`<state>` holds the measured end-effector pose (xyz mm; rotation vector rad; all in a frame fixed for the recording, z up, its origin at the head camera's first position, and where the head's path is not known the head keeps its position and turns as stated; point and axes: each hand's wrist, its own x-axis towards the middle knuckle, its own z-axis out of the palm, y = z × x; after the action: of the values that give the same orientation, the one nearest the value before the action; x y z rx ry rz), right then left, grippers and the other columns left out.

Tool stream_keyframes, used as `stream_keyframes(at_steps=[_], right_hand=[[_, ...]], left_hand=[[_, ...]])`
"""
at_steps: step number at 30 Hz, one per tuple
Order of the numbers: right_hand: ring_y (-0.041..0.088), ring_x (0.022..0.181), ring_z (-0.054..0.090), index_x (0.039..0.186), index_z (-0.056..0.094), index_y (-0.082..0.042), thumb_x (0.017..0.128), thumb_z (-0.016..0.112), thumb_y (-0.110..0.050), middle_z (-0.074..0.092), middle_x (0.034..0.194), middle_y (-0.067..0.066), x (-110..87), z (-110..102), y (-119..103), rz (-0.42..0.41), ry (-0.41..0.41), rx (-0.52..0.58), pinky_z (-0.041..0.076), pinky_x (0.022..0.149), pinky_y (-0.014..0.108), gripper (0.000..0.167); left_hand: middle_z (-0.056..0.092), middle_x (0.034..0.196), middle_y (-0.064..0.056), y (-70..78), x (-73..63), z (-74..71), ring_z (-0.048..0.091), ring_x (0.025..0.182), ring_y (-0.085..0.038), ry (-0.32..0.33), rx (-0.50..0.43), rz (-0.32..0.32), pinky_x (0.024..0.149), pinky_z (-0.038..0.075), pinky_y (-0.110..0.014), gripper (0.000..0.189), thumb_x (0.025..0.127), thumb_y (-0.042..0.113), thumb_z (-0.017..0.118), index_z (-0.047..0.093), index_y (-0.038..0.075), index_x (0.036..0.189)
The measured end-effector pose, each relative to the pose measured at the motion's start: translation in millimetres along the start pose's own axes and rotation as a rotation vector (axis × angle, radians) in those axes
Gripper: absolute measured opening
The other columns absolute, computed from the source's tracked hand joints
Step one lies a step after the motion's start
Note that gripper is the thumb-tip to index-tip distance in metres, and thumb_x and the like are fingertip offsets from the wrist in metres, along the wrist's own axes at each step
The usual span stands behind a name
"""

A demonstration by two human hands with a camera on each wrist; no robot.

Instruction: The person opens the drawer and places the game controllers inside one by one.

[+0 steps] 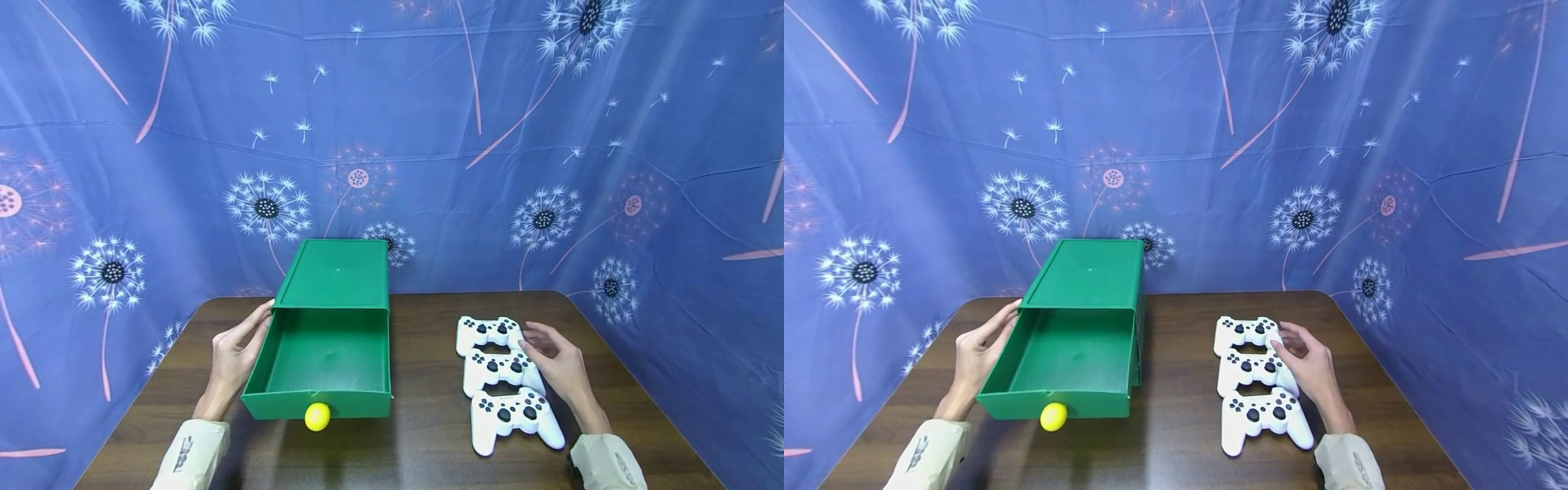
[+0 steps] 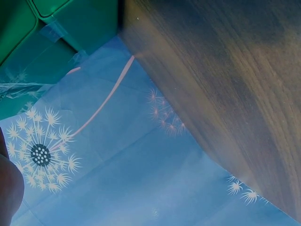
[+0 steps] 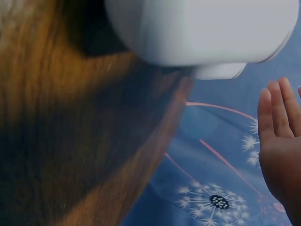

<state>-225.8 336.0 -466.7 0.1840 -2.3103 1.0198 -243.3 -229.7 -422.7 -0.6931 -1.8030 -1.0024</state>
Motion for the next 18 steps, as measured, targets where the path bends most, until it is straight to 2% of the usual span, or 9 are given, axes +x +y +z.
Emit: stream_keyframes(at_steps=[5, 9, 12, 14, 18], right_hand=[[0.038, 0.103, 0.068, 0.136, 0.062, 0.002, 0.096, 0.076, -0.009, 0.070, 0.118, 0.024, 5.1, 1.4, 9.0, 0.052, -0.061, -0.009, 0.046, 0.080, 0.013, 0.043], [0.044, 0.109, 0.065, 0.138, 0.058, 0.005, 0.098, 0.075, -0.012, 0.067, 0.122, 0.028, 10.8, 3.5, 13.8, 0.101, -0.105, -0.021, 0.054, 0.087, 0.036, 0.047], [0.047, 0.110, 0.064, 0.139, 0.055, 0.007, 0.098, 0.075, -0.016, 0.065, 0.123, 0.031, 16.8, 5.9, 16.9, 0.134, -0.134, -0.022, 0.052, 0.091, 0.055, 0.051], [0.048, 0.111, 0.063, 0.141, 0.053, 0.008, 0.099, 0.074, -0.018, 0.064, 0.124, 0.032, 20.9, 7.3, 18.4, 0.158, -0.157, -0.026, 0.049, 0.094, 0.059, 0.054], [0.051, 0.114, 0.061, 0.145, 0.047, 0.009, 0.099, 0.073, -0.018, 0.061, 0.127, 0.035, 26.7, 8.3, 20.5, 0.205, -0.217, -0.037, 0.048, 0.096, 0.061, 0.059]], left_hand=[[0.074, 0.115, -0.020, 0.6, 0.9, 0.4, 0.066, 0.107, 0.003, 0.000, -0.003, 0.004, 0.087, 0.050, -0.013, 0.055, 0.079, -0.026, 0.072, 0.073, 0.000, 0.128], [0.073, 0.113, -0.023, -0.3, 1.2, 1.1, 0.066, 0.107, 0.003, 0.005, -0.007, 0.012, 0.087, 0.050, -0.013, 0.055, 0.078, -0.027, 0.072, 0.073, -0.001, 0.126], [0.073, 0.113, -0.024, -1.5, 1.1, 1.2, 0.066, 0.107, 0.003, 0.016, -0.008, 0.021, 0.087, 0.050, -0.013, 0.055, 0.076, -0.029, 0.072, 0.073, -0.004, 0.125], [0.073, 0.113, -0.024, -1.9, 0.8, 1.1, 0.066, 0.108, 0.003, 0.018, -0.013, 0.022, 0.087, 0.050, -0.013, 0.054, 0.075, -0.030, 0.071, 0.073, -0.006, 0.123], [0.073, 0.114, -0.024, -1.3, 0.4, 0.5, 0.065, 0.108, 0.004, 0.013, -0.020, 0.015, 0.087, 0.050, -0.013, 0.051, 0.075, -0.031, 0.071, 0.072, -0.009, 0.122]])
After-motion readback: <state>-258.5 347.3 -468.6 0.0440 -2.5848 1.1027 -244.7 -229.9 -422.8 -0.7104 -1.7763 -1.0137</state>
